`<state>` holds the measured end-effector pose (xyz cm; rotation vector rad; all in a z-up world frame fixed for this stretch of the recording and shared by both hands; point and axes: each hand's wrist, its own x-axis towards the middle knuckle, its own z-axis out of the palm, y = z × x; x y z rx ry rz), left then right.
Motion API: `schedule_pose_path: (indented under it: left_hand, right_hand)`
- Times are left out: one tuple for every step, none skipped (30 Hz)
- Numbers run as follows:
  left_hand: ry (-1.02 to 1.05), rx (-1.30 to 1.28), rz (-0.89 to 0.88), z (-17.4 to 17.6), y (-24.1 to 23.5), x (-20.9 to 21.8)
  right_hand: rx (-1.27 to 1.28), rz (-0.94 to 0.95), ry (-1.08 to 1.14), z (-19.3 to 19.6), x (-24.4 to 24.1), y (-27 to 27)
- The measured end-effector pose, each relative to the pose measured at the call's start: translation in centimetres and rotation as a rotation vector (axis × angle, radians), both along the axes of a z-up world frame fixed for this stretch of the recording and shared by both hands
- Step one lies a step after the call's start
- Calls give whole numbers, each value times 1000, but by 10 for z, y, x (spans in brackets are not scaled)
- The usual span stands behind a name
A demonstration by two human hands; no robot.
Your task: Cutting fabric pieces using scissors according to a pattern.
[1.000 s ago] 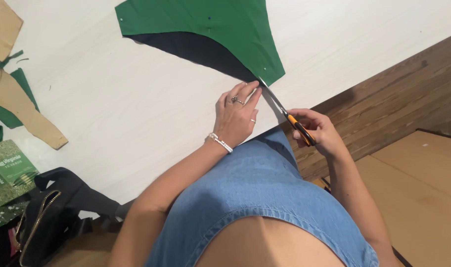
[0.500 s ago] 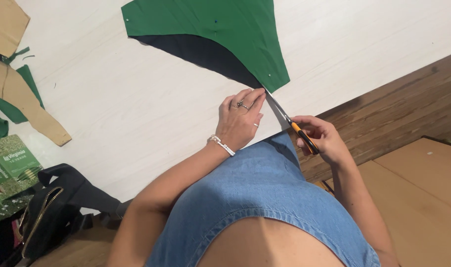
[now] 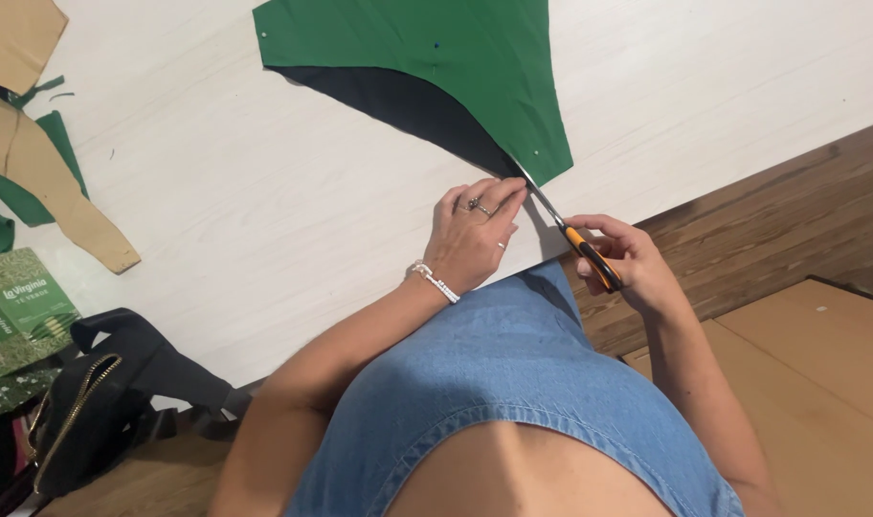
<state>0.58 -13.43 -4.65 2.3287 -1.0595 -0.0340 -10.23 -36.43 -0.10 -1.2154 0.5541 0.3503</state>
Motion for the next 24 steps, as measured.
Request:
schedule_pose_path:
  left_hand:
    - [0, -5, -1, -1, 0, 0]
    - [-5, -8, -2, -3, 0, 1]
    - [-6, -7, 1, -3, 0, 1]
    - [9, -15, 0, -3, 0, 1]
    - [23, -22, 0, -2, 0, 1]
    - [23, -21, 3, -3, 1, 0]
    - [23, -21, 4, -3, 1, 0]
    - [22, -22, 2, -4, 0, 1]
    - [22, -24, 3, -3, 1, 1]
    - [28, -37, -7, -1, 2, 2]
    - [33, -51, -16, 1, 3, 3]
    - [36, -50, -14, 0, 3, 3]
    - [36, -52, -15, -1, 4, 2]
    - [34, -57, -18, -3, 3, 3]
    - [34, -59, -18, -2, 3, 3]
    - [38, -66, -19, -1, 3, 3]
    - [41, -73, -20, 0, 3, 4]
    - [40, -76, -18, 1, 3, 4]
    - [42, -81, -20, 2, 3, 4]
    - [46, -84, -19, 3, 4, 2]
    - [46, -83, -14, 2, 4, 3]
    - [37, -85, -19, 1, 4, 4]
    - [29, -86, -24, 1, 3, 4]
    - [29, -86, -20, 2, 4, 4]
  right_hand:
    - [-29, 13, 4, 3, 1, 1]
    - [-56, 27, 4, 5, 4, 2]
    - [-55, 30, 3, 3, 3, 1]
    - [-51, 29, 7, 2, 2, 0]
    - [-46, 27, 10, 1, 1, -1]
    - [-45, 30, 10, 1, 0, -1]
    - [-31, 24, 13, 0, 0, -1]
    - [-19, 16, 15, 0, -2, -2]
    - [-21, 16, 15, 1, -1, -1]
    - [2, -3, 6, 2, 1, 0]
    - [26, -22, -3, 3, 3, 0]
    - [27, -20, 0, 4, 6, 1]
    - [23, -18, 11, 5, 9, 2]
    - [17, -18, 18, 6, 13, 3]
    - [16, -18, 19, 5, 15, 3]
    - [13, -17, 21, 5, 17, 3]
    - [10, -16, 24, 4, 19, 4]
    - [8, -13, 23, 6, 20, 4]
    - [-7, -5, 33, 7, 21, 4]
    - [-19, 6, 43, 9, 22, 5]
    - [-18, 12, 44, 12, 23, 5]
    - [-34, 19, 55, 15, 24, 5]
    - [-51, 25, 66, 18, 26, 5]
    - [-51, 29, 66, 17, 26, 4]
